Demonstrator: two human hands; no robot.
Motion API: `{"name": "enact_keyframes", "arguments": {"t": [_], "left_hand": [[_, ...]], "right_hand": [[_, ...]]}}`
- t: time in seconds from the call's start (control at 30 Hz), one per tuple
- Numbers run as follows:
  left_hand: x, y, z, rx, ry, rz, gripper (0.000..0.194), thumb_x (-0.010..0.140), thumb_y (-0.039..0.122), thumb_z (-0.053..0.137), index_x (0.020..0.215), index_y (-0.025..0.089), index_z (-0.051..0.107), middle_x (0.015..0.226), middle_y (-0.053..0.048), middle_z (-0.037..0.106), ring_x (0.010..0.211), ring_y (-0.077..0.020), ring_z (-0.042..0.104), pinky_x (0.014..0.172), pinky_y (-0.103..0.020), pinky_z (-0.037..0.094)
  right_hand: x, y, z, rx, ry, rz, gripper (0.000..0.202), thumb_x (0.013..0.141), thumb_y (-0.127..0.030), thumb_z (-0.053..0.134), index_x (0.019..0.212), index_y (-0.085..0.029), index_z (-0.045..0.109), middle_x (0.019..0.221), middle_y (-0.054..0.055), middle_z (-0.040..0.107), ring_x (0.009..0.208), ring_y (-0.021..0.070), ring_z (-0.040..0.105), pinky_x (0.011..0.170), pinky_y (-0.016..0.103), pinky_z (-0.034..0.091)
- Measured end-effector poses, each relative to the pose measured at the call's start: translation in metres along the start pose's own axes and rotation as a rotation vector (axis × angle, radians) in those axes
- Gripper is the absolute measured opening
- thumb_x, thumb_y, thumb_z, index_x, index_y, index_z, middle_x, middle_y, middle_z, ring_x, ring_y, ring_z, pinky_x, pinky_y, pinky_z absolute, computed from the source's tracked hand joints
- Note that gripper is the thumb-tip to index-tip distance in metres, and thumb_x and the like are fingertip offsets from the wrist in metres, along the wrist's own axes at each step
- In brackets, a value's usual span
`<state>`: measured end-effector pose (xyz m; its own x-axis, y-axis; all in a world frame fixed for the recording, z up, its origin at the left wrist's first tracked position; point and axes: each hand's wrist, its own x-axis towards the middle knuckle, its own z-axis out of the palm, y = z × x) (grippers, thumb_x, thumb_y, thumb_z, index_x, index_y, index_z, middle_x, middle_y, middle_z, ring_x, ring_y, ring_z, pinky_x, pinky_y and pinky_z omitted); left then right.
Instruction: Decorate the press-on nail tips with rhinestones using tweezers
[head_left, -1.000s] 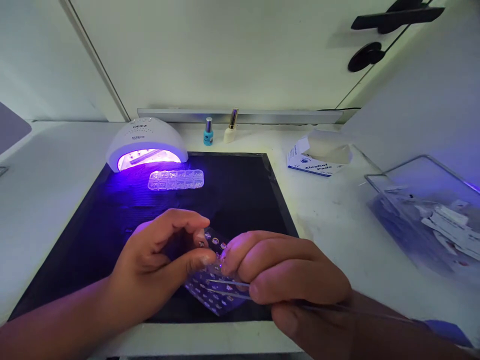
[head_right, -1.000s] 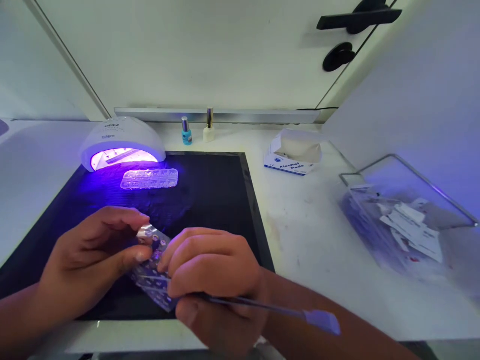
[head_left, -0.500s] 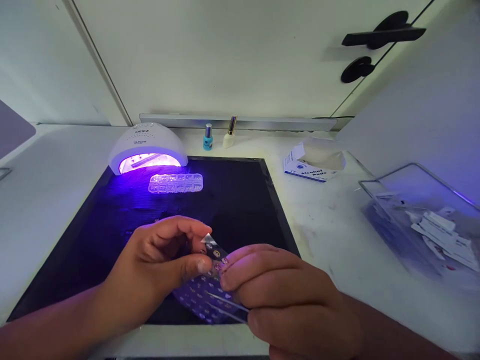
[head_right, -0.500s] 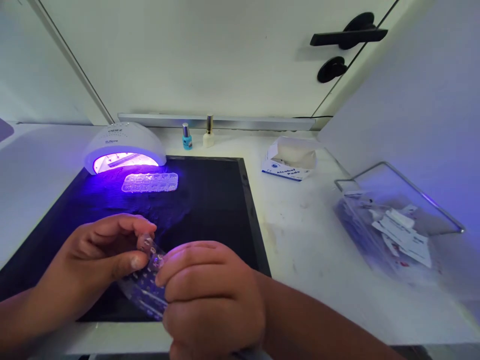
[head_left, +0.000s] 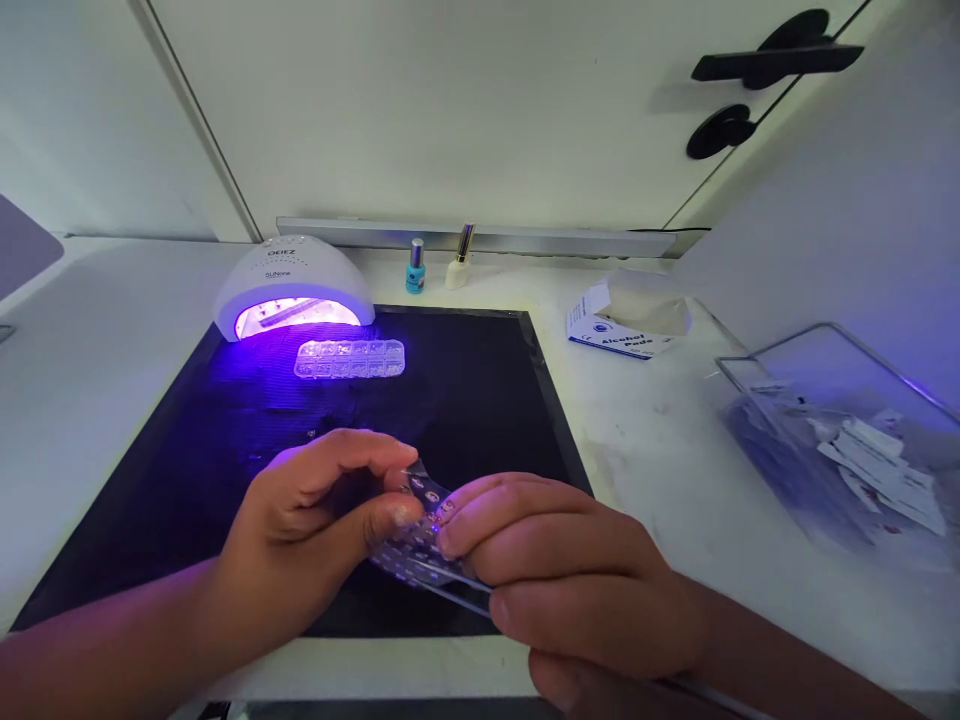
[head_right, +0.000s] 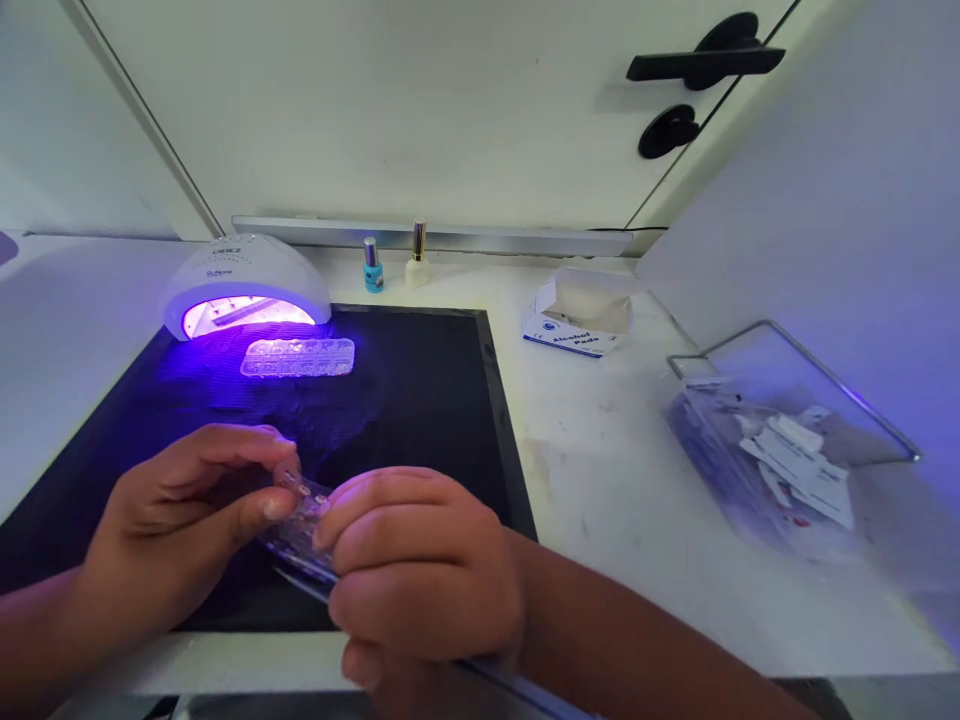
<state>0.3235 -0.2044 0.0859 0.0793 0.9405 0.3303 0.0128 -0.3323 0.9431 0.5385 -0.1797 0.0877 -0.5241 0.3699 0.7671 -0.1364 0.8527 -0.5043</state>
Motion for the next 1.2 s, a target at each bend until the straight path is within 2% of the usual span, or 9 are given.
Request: {"name": "enact_keyframes", "arguments": {"t": [0.13, 0.3, 0.43, 0.7, 0.9, 1.1, 1.2], "left_hand": [[0.001, 0.002, 0.0, 0.103, 0.008, 0.033, 0.038, 0.082, 0.007, 0.079, 0.107, 0.035, 0.079, 0.081, 0.01, 0.076, 0.071, -0.003, 0.07, 0.071, -0.006, 0.055], [0.001, 0.005, -0.002, 0.152, -0.018, 0.085, 0.037, 0.083, 0.012, 0.082, 0.112, 0.035, 0.078, 0.082, 0.01, 0.073, 0.072, -0.0031, 0.068, 0.07, -0.007, 0.054], [0.001, 0.006, -0.002, 0.177, -0.016, 0.109, 0.033, 0.084, 0.009, 0.079, 0.106, 0.033, 0.079, 0.079, 0.009, 0.071, 0.07, -0.0026, 0.065, 0.069, -0.007, 0.053], [0.003, 0.007, -0.002, 0.019, -0.001, -0.09, 0.033, 0.082, 0.009, 0.078, 0.097, 0.038, 0.083, 0.075, 0.008, 0.069, 0.068, -0.0029, 0.062, 0.062, -0.007, 0.051], [0.007, 0.009, -0.002, 0.02, -0.015, -0.113, 0.029, 0.08, 0.009, 0.078, 0.092, 0.034, 0.085, 0.073, 0.007, 0.069, 0.065, -0.0031, 0.062, 0.059, -0.007, 0.049], [0.008, 0.013, 0.0, 0.097, -0.022, -0.138, 0.019, 0.08, 0.012, 0.076, 0.083, 0.029, 0.083, 0.071, 0.005, 0.069, 0.059, -0.0055, 0.061, 0.053, -0.011, 0.049], [0.008, 0.017, 0.001, 0.1, -0.028, -0.165, 0.016, 0.079, 0.013, 0.076, 0.081, 0.027, 0.083, 0.066, 0.004, 0.067, 0.052, -0.0059, 0.058, 0.047, -0.012, 0.046]], "right_hand": [[0.001, 0.001, 0.002, 0.049, 0.045, 0.033, 0.024, 0.105, -0.029, 0.051, 0.091, -0.014, 0.064, 0.077, 0.005, 0.065, 0.09, 0.0178, 0.074, 0.093, 0.034, 0.065], [0.003, 0.001, -0.001, 0.108, 0.035, 0.047, 0.023, 0.102, -0.027, 0.053, 0.089, -0.012, 0.065, 0.077, 0.007, 0.066, 0.089, 0.0201, 0.075, 0.091, 0.038, 0.066], [0.003, 0.001, -0.001, 0.121, 0.022, 0.058, 0.023, 0.102, -0.028, 0.054, 0.089, -0.013, 0.065, 0.077, 0.007, 0.067, 0.09, 0.0205, 0.075, 0.092, 0.038, 0.066], [0.002, -0.001, 0.004, 0.149, 0.019, 0.1, 0.027, 0.103, -0.03, 0.055, 0.085, -0.013, 0.064, 0.073, 0.007, 0.066, 0.086, 0.0202, 0.075, 0.092, 0.038, 0.065], [0.007, -0.001, 0.0, 0.233, 0.012, 0.178, 0.027, 0.103, -0.033, 0.057, 0.083, -0.015, 0.065, 0.073, 0.004, 0.066, 0.079, 0.0173, 0.073, 0.086, 0.036, 0.063], [0.009, 0.001, -0.004, 0.288, 0.23, 0.256, 0.014, 0.096, -0.03, 0.064, 0.094, -0.018, 0.071, 0.079, 0.004, 0.065, 0.067, 0.0161, 0.066, 0.06, 0.031, 0.058], [0.009, 0.0, -0.003, 0.313, 0.256, 0.31, 0.012, 0.096, -0.029, 0.064, 0.096, -0.019, 0.072, 0.08, 0.004, 0.065, 0.067, 0.0165, 0.066, 0.057, 0.03, 0.056]]}}
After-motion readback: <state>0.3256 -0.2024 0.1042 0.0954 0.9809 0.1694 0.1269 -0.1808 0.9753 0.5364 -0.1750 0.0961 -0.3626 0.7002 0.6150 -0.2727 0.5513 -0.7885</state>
